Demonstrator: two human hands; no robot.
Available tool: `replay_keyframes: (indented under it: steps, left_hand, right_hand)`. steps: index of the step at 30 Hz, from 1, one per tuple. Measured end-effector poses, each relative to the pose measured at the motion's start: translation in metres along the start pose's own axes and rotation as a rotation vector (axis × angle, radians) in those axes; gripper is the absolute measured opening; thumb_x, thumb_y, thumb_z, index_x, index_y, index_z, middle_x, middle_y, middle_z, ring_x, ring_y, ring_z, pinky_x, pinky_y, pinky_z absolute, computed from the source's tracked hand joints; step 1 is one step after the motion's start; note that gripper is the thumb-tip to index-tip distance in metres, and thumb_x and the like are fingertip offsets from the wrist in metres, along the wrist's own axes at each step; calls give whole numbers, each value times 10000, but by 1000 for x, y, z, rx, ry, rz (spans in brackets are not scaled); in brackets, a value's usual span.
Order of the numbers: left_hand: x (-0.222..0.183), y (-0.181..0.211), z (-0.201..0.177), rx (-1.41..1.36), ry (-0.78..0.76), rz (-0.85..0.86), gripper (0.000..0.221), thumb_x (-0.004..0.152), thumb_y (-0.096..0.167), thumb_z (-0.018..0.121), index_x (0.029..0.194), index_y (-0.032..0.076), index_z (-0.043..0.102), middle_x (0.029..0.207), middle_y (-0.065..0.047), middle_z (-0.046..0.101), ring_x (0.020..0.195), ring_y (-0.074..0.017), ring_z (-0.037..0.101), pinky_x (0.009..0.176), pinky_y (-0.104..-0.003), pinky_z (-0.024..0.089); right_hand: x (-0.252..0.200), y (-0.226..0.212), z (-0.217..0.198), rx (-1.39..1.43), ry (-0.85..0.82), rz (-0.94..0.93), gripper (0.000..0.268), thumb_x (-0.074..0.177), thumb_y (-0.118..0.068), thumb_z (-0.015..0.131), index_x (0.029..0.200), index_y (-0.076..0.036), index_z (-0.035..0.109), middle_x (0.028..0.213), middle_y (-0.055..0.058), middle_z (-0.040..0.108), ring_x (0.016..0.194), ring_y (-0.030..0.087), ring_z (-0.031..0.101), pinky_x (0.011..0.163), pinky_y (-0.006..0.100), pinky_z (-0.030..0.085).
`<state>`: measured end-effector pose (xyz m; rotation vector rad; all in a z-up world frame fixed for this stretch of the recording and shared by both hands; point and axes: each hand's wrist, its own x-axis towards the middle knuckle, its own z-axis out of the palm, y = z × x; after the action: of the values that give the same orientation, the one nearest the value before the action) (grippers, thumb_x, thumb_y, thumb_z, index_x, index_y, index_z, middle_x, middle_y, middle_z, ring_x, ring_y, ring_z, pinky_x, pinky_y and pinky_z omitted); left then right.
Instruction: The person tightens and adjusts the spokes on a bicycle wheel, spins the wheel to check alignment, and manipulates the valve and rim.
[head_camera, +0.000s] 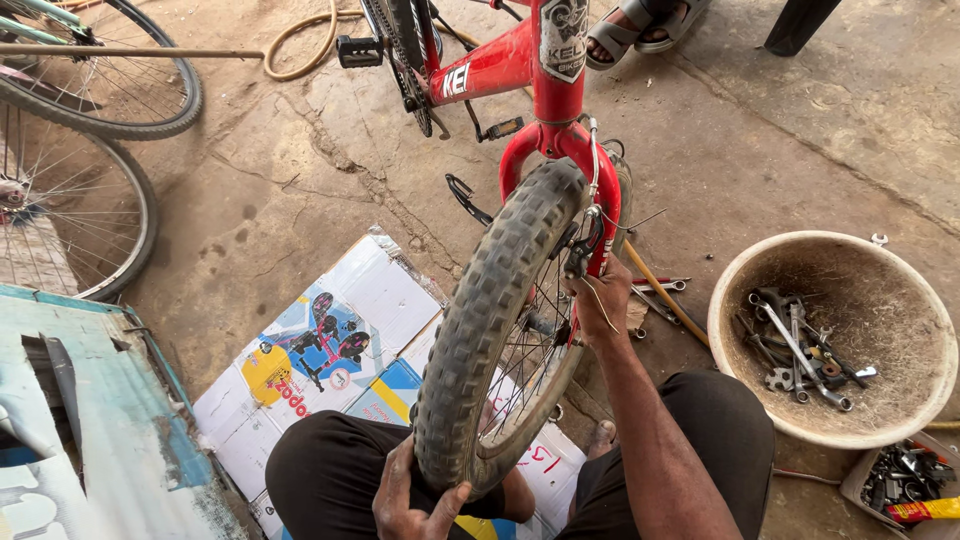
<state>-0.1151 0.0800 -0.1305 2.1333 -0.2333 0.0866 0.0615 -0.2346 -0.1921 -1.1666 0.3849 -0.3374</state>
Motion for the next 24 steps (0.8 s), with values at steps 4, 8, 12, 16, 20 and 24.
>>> replay_keyframes:
  steps: [4, 8, 12, 16, 20, 24]
  left_hand:
    - [22, 20, -6, 49, 21, 28, 806, 787, 394, 814, 1332, -119, 514, 1142, -260, 657, 1073, -363, 719, 905, -470, 584]
    - [48, 44, -9, 80, 61, 133, 786, 841, 395, 786, 1357, -122, 497, 1181, -263, 634, 1097, -357, 691, 916, -460, 572]
    - [60, 59, -11, 42, 43, 88, 804, 815, 387, 806, 1365, -117, 506, 1185, -260, 650, 1092, -356, 698, 902, -461, 576]
    - [52, 46, -12, 54, 21, 47, 797, 826, 381, 795, 1373, -113, 493, 1196, -260, 640, 1118, -354, 698, 912, -455, 584]
    - [17, 14, -10, 49, 18, -96, 827, 766, 353, 824, 1367, -102, 484, 1181, -257, 657, 1119, -358, 710, 931, -457, 585]
    - [-13, -12, -12, 123, -39, -93, 892, 719, 322, 879, 1388, -100, 465, 1237, -286, 631, 1185, -410, 650, 992, -491, 523]
  right_hand:
    - [-3, -4, 3, -122, 46, 36, 218, 774, 104, 635, 820, -91, 549, 692, -29, 555, 581, 62, 483, 490, 263, 391]
    - [-4, -4, 3, -163, 37, 26, 203, 780, 92, 642, 823, -87, 555, 696, -23, 546, 594, 66, 466, 504, 265, 367]
    - [-4, 2, 4, -159, 50, 32, 191, 775, 77, 661, 816, -84, 567, 698, -20, 570, 595, 71, 494, 499, 270, 391]
    - [-4, 5, 3, -224, 59, 22, 180, 780, 84, 663, 802, -74, 578, 710, -13, 595, 610, 73, 518, 504, 271, 417]
    - [-6, 3, 5, -164, 42, 29, 197, 762, 101, 640, 827, -76, 581, 721, -10, 597, 605, 77, 522, 510, 268, 429]
    - [-4, 1, 5, -224, 76, 42, 161, 797, 68, 667, 834, -75, 605, 731, -15, 629, 624, 72, 586, 526, 260, 499]
